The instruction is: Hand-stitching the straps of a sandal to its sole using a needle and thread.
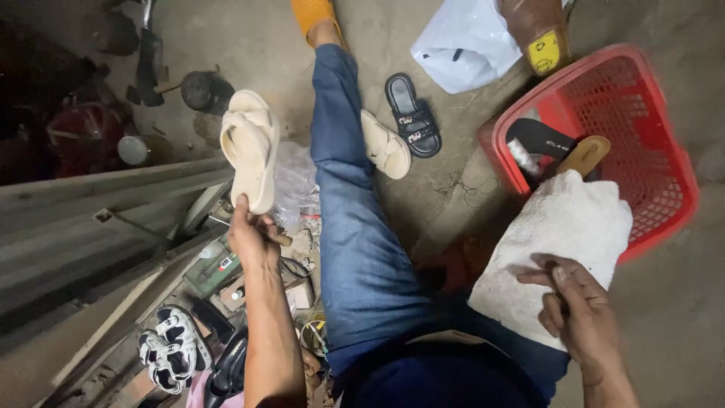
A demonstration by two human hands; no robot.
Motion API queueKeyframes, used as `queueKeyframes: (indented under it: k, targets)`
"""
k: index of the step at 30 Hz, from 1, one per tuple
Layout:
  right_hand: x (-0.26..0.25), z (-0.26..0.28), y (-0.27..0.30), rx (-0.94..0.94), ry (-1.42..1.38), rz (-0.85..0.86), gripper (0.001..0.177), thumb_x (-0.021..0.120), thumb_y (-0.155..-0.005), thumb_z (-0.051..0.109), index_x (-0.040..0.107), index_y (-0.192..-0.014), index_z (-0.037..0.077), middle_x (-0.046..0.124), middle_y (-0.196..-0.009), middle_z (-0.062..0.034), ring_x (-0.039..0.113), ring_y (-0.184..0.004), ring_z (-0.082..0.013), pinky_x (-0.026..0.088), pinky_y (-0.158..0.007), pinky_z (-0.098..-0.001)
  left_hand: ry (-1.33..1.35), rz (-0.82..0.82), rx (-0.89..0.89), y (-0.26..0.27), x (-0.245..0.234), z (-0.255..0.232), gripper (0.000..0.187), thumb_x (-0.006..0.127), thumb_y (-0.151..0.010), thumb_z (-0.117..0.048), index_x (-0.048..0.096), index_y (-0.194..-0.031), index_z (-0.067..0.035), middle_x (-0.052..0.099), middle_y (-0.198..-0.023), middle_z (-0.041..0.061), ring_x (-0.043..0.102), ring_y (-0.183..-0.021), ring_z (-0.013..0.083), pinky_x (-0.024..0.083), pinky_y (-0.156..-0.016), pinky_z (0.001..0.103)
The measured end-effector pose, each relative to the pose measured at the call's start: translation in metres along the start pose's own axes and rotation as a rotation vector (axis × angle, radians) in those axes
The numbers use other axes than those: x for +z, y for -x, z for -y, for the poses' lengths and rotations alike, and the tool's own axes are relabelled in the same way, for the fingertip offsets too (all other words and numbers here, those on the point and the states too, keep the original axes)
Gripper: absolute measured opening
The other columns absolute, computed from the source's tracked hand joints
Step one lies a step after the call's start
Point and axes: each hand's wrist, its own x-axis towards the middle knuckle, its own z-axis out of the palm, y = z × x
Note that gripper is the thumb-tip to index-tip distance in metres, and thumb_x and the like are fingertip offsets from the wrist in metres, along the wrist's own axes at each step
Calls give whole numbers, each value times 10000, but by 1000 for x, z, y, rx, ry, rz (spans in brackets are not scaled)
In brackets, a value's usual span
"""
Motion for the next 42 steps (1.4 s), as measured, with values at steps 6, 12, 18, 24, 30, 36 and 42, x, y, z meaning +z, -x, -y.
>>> queueKeyframes:
  k: [6, 12, 18, 24, 30, 36, 42]
  targets:
    - [13, 14, -2, 28, 13, -41, 390, 393, -1095, 138, 553, -1358, -100, 713, -1093, -319, 231, -386, -75, 212, -326, -226, 52, -150, -196, -107, -29, 83, 287, 598, -998, -325, 643, -1064, -49, 522, -659, 24, 420, -435, 111, 301, -344, 242]
    - [26, 26, -5, 88, 61, -89, 412, 412, -1074, 148, 560, -1369, -98, 726, -1071, -309, 231, -395, -89, 205, -329, -240, -193, 9, -377, -135, -58, 147, 317, 579, -1020, -242, 576, -1255, -28, 663, -1025, 172, 659, -652, 187, 348, -363, 203]
    - [19, 21, -11, 96, 38, -67, 421, 449, -1065, 179, 603, -1349, -92, 741, -971, -276, 223, -381, -92, 211, -326, -244, -555, 204, 439, -90, 9, 66, 263, 617, -1008, -80, 572, -1208, 85, 634, -995, 162, 583, -648, 172, 549, -523, 278]
    - [16, 24, -15, 123, 2, -80, 419, 434, -1067, 162, 622, -1332, -102, 733, -907, -329, 222, -369, -88, 195, -309, -245, -513, 537, 387, -41, 112, 11, 336, 539, -989, -51, 584, -1309, 40, 695, -1028, 135, 576, -620, 136, 507, -557, 227]
    - [6, 16, -21, 113, -61, -79, 412, 481, -1036, 163, 644, -1291, -116, 747, -837, -364, 223, -342, -75, 206, -280, -236, -621, 454, -207, -38, 201, 91, 361, 577, -1009, -251, 627, -1349, -140, 704, -769, 34, 358, -359, 77, 191, -276, 268]
    - [-9, 6, -28, 56, -99, -2, 419, 463, -1046, 163, 628, -1285, -140, 786, -792, -290, 273, -311, -58, 221, -231, -226, -810, 471, 71, -135, 180, 274, 468, 588, -942, -108, 492, -1379, 30, 708, -1018, 153, 736, -632, 194, 579, -514, 288]
    - [-16, 8, -31, 58, -135, 16, 432, 459, -1054, 183, 642, -1242, -160, 798, -775, -293, 274, -316, -66, 218, -234, -225, -1185, 514, 176, -125, 177, 269, 481, 607, -883, -295, 655, -1271, -16, 751, -1034, 188, 702, -899, 353, 551, -828, 389]
